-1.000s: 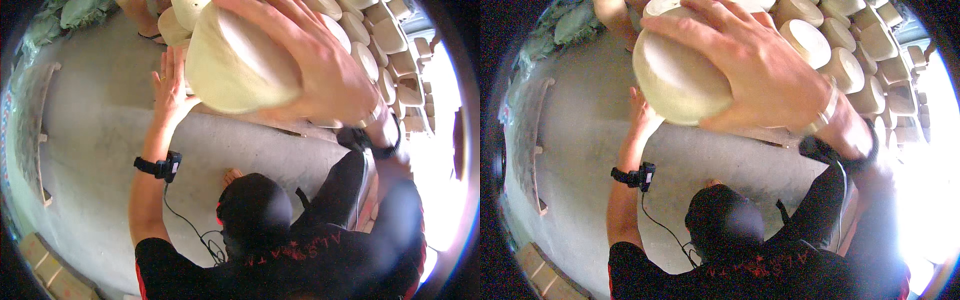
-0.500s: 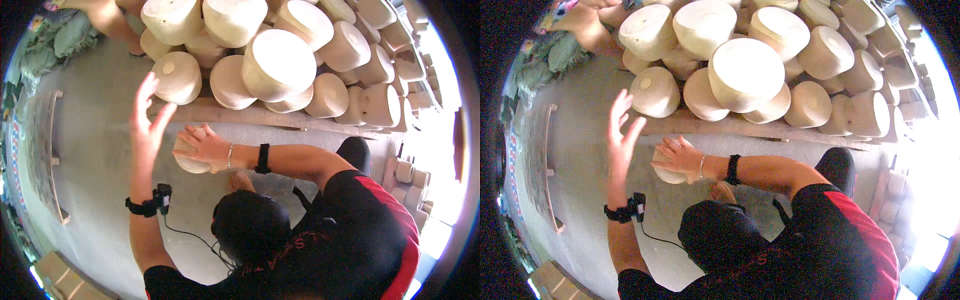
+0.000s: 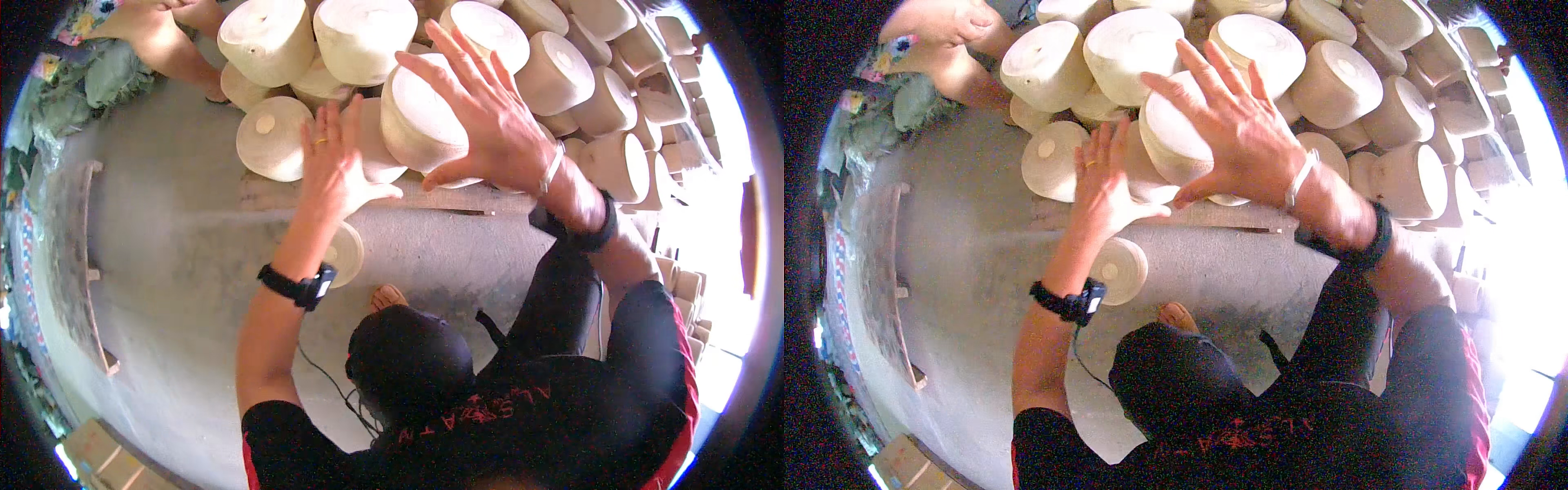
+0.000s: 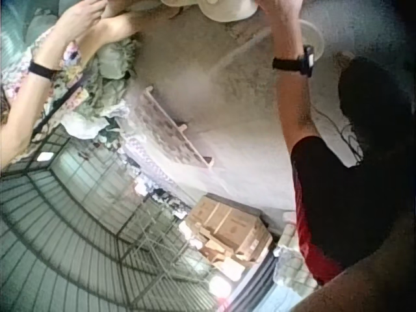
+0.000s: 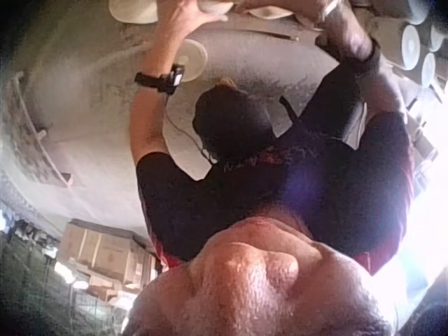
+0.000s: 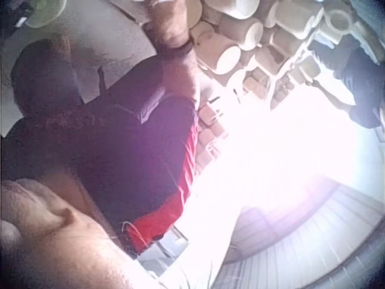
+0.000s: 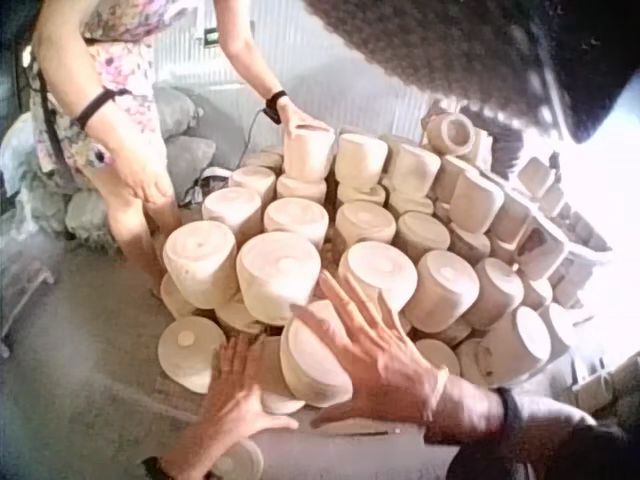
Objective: The person is stacking and organizing large white textile spools on pallets in a warehouse.
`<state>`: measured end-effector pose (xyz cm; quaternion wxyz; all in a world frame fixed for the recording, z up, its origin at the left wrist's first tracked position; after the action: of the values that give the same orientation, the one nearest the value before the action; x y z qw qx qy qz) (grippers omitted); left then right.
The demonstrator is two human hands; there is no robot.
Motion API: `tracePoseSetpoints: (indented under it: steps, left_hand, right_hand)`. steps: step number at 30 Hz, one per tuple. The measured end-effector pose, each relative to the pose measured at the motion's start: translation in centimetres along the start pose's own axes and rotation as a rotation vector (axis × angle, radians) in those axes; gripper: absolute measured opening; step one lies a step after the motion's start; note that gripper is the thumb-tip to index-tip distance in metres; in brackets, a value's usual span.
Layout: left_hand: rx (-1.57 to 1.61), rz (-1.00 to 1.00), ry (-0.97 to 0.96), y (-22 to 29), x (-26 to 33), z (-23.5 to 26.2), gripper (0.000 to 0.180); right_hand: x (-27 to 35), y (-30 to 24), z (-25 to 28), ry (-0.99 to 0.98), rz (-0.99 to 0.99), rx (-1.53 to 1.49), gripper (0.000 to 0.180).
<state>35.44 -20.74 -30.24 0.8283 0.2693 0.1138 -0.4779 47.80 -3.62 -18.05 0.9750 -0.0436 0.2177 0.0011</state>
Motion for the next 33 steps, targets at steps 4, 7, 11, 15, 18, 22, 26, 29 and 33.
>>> tracePoseSetpoints:
  steps: [4,7,11,15,18,22,26,29,33]
  left_hand:
    - [-0.199,0.041,-0.035,0.6,-0.9,-3.1,0.142]
    - [-0.172,0.056,-0.036,0.0,-0.8,-3.9,0.125]
    - [-0.125,-0.033,0.043,-1.5,-1.0,-3.0,0.108]
    - [-0.116,-0.077,0.043,-1.5,-1.0,-2.1,0.111]
    - [-0.123,-0.023,0.000,-1.4,-0.9,-2.0,0.117]
    - [-0.269,-0.014,-0.115,0.2,-1.1,-1.6,0.131]
    - [-0.096,-0.167,-0.085,6.0,-3.1,-2.1,0.135]
    - [0.094,-0.244,-0.145,8.2,-4.6,-5.3,0.134]
    - [0.011,-0.212,-0.244,9.5,-4.6,-7.1,0.130]
  right_hand:
    - [-0.3,1.7,-3.3,-0.059,-0.079,-0.074,0.125]
    - [-0.4,2.4,-2.9,0.001,-0.035,-0.213,0.114]
    - [2.3,4.7,2.3,0.092,-0.074,-0.173,0.110]
    - [6.7,6.6,6.2,0.113,-0.222,-0.393,0.115]
    - [10.0,7.6,7.1,0.159,-0.378,-0.498,0.115]
    - [13.8,8.3,8.1,0.203,-0.607,-0.574,0.116]
    - [16.3,9.9,9.6,0.209,-0.593,-0.439,0.122]
    - [17.0,10.2,10.4,0.278,-0.554,-0.351,0.119]
    - [18.2,10.2,11.5,0.286,-0.633,-0.315,0.117]
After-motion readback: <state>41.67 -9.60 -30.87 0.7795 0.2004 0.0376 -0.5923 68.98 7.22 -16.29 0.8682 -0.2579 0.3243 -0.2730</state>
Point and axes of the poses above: each hand's wrist, its own x-axis away from the middle knuckle, its own z-axis out of the back of the hand, y = z × x, the point moved 1 cm from there along -x, towards the middle knuckle, and after that the axes turned 9 degrees about y, right-handed, at the moved point
